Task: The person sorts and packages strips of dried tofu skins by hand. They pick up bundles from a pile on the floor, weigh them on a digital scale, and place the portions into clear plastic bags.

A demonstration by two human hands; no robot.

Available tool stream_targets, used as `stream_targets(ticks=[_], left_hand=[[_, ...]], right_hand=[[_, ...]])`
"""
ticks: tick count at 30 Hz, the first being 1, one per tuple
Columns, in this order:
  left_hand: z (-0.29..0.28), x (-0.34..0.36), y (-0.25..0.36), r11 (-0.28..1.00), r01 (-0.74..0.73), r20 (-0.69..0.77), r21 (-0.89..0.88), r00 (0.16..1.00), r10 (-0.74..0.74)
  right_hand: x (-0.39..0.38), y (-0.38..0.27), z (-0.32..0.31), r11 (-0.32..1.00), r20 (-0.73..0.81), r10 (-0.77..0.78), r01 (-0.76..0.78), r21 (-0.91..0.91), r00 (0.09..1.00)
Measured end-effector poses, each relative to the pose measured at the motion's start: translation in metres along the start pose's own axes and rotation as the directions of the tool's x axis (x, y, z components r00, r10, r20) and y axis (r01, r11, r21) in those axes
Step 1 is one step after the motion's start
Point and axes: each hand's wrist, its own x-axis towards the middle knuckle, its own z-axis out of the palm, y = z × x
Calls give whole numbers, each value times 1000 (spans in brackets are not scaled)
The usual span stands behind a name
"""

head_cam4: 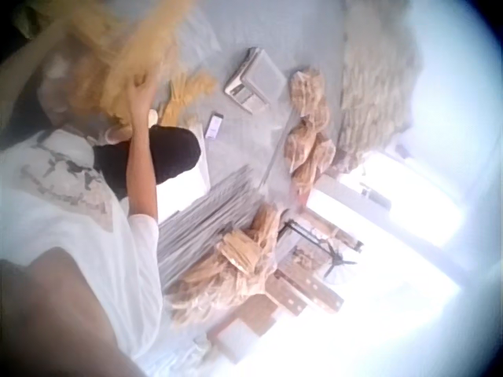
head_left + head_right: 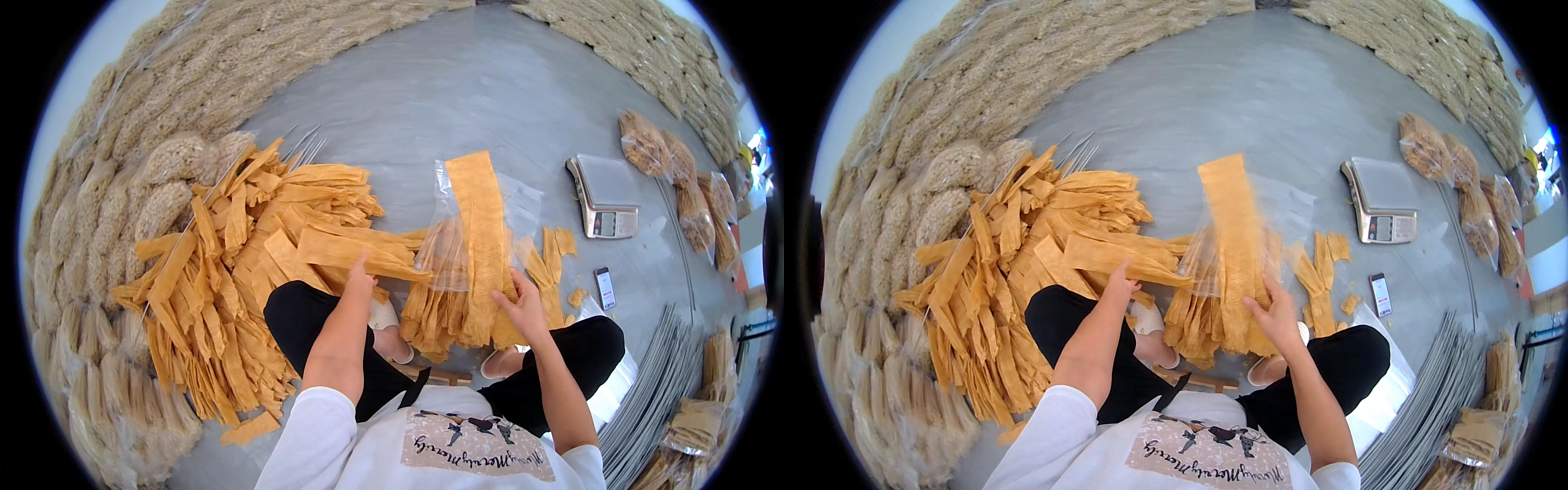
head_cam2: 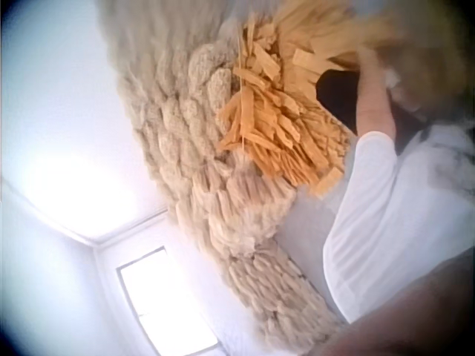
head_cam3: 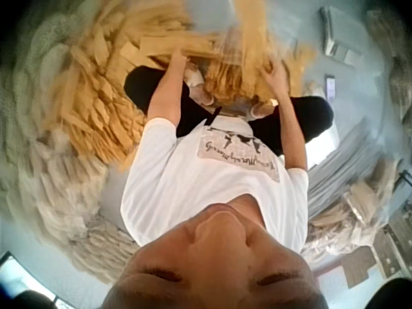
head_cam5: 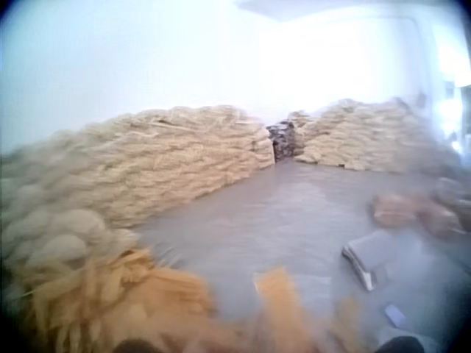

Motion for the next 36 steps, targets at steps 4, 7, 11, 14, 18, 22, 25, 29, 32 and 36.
stream_targets(ticks=[4,7,11,14,18,22,25,29,32,36], left_hand=[[22,-12,-9,968,-70,-125,-241,991,41],[42,-33,-29,909,-261,-174,-324,961,213],[63,-135,-35,875,-440,97,-202,880,465],[62,-168,-30,851,-493,415,-179,747,520],[74,-220,-22,867,-492,725,-76,570,386],[86,-268,-27,952,-307,910,1,395,127],[100,-285,-57,930,-368,895,15,419,152],[98,-279,-75,938,-342,850,60,510,131],[90,-278,-74,945,-316,818,79,563,120],[84,-287,-75,936,-347,839,50,523,149]], right_hand=[[-5,-3,2,998,-64,-34,31,-51,997],[-2,-7,7,998,-65,-43,40,-41,997],[-1,-35,0,993,-55,-76,70,-99,996],[-1,-40,-7,971,-116,-149,123,-207,982],[2,-48,-24,854,-335,-402,216,-474,852],[-3,-63,-31,886,-372,-201,6,-464,906],[-10,-50,-16,894,-250,-70,-50,-444,966],[-27,-10,10,971,-31,-152,143,-194,988],[-30,-9,9,997,99,31,-38,71,995],[-31,-34,6,890,173,187,-241,386,967]])
